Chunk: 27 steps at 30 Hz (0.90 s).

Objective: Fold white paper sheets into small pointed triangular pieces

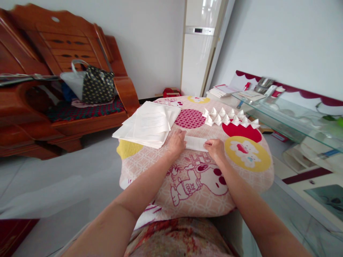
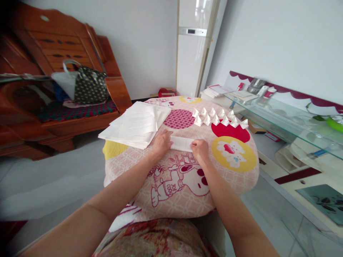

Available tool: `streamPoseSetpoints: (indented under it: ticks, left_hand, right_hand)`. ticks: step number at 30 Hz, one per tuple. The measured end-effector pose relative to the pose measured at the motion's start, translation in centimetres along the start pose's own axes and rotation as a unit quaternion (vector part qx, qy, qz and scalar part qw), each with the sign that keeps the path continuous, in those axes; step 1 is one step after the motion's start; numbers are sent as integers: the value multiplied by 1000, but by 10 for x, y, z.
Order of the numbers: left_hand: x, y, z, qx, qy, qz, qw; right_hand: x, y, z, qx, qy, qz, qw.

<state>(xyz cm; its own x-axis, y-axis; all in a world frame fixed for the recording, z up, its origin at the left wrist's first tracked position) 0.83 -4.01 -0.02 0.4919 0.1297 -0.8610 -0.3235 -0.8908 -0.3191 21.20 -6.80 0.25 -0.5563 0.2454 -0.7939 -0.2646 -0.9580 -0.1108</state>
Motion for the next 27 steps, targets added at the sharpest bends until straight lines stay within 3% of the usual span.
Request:
streamPoseSetpoints:
  ticks: [3,5,22,27]
  left_hand:
    - [5,-4,3,86,63,14,994]
    - [8,-5,4,110,91,42,989]
    - [5,4,-14,111,14,102,989]
    - [2,6,-17,111,11,106,988]
  right_hand:
    - [0,-1,-1,-3,2,-4,1000]
    - [0,-1,-1,-5,5,-2,1000]
    - [-10,1,2,13,102,12,995]
    - [-21,-2,14,-4,49,-45,998]
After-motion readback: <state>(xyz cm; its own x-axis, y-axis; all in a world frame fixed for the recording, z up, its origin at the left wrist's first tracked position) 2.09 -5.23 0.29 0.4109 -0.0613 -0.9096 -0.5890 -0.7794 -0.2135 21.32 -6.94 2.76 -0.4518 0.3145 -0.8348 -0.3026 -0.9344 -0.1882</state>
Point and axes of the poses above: each hand's wrist, its own y-axis away from the middle knuckle, its own x-axis out of the palm, z = x × y, the point moved 1 cm from there along -y, towards the middle knuckle, and after that the axes turned 9 degrees about x, right-handed, at the moved point
